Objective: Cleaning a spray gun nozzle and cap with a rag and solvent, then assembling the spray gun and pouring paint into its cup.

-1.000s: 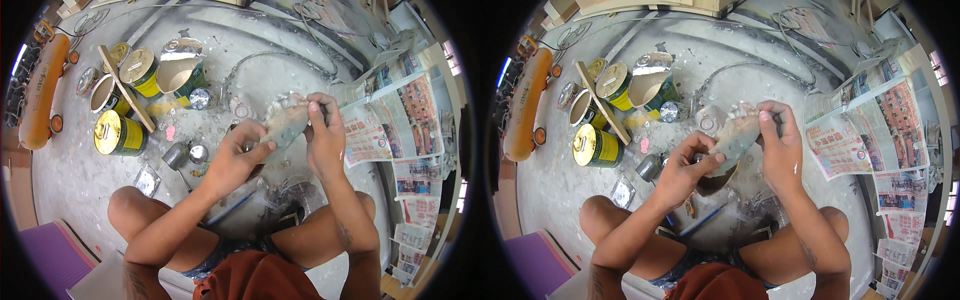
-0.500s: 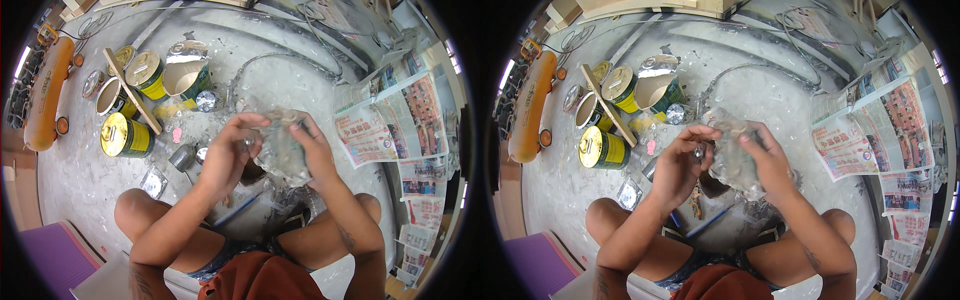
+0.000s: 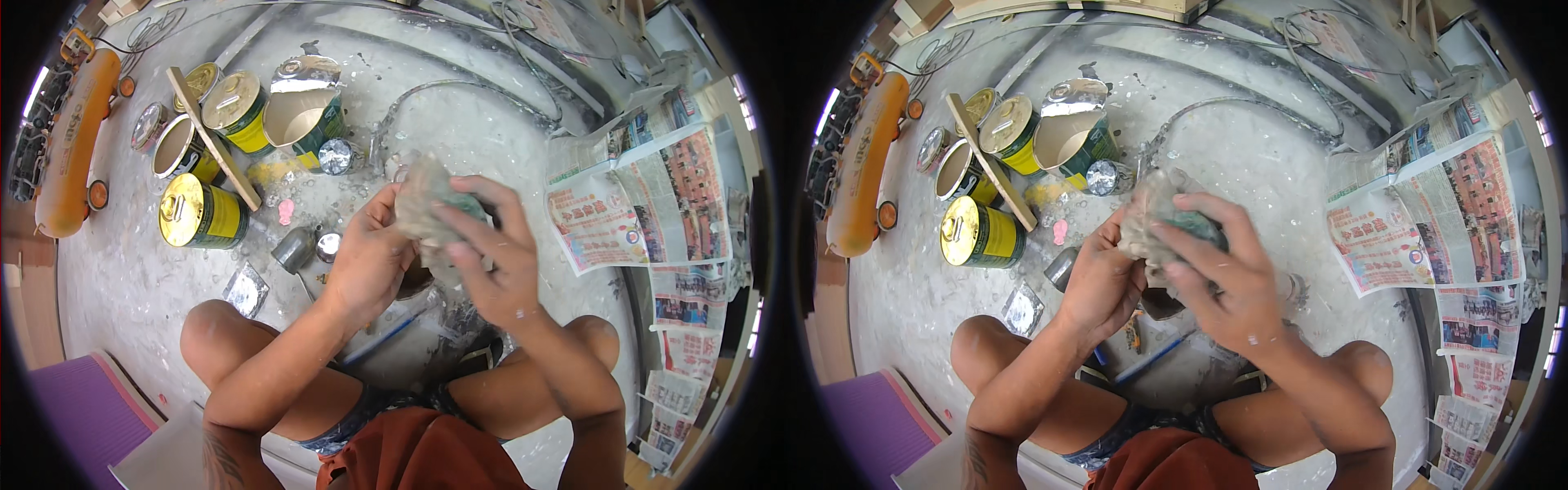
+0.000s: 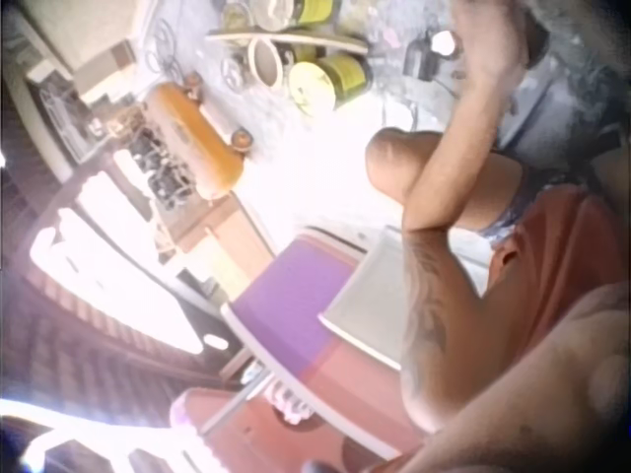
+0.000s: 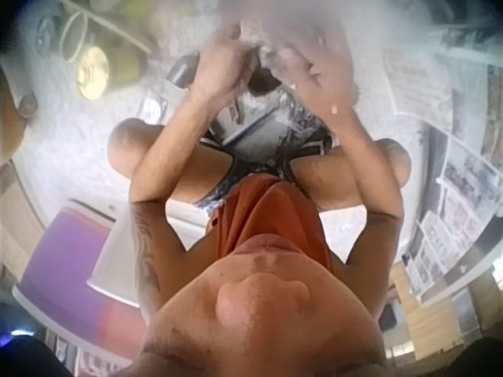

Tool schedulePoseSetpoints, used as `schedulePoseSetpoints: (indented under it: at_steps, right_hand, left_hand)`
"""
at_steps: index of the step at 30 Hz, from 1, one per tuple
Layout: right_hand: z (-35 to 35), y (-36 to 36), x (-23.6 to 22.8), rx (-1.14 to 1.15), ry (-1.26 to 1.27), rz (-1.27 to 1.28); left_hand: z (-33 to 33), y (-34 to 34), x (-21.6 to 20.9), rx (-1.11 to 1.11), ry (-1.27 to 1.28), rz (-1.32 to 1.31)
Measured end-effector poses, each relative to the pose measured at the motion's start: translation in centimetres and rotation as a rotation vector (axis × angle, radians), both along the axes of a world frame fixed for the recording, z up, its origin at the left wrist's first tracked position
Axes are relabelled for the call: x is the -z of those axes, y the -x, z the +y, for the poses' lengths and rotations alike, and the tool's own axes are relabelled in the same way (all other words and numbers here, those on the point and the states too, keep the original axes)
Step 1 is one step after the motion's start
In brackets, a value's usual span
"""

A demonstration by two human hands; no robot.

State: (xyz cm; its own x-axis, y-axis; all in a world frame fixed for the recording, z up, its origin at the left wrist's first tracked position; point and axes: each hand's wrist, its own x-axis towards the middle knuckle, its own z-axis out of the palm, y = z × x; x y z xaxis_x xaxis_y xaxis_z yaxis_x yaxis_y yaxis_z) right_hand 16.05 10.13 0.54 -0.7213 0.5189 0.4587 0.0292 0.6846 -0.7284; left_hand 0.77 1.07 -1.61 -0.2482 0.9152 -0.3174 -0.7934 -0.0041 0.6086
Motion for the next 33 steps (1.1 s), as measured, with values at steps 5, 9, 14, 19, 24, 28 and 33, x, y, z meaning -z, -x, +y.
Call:
schedulePoseSetpoints:
  at_steps: [5,9,14,19,24,28,33]
  right_hand:
    - [0.1,0.6,1.0,0.121,-0.033,-0.066]
    - [1.4,0.4,0.5,0.051,-0.057,-0.187]
    - [2.7,-0.1,0.2,0.048,0.069,-0.137]
    - [2.9,-0.5,-0.9,-0.005,0.098,-0.196]
    - [3.6,-0.9,-1.2,-0.124,0.051,-0.293]
    - [3.1,-1.0,0.1,-0.044,0.014,-0.300]
    - [2.8,-0.5,-0.2,-0.023,0.025,-0.242]
  left_hand:
    - [-0.2,-0.6,0.3,0.012,0.137,0.034]
    - [-0.8,-0.2,0.6,0.060,0.146,0.054]
    - [-0.9,-0.2,-1.3,0.148,0.082,0.186]
    - [-1.0,-0.2,-0.8,0.123,0.066,0.228]
    - [-1.0,-1.1,0.0,0.083,0.066,0.107]
    - [-0.9,-1.4,-1.7,0.184,0.169,0.378]
    - [-1.0,-1.3,-0.9,0.104,0.181,0.380]
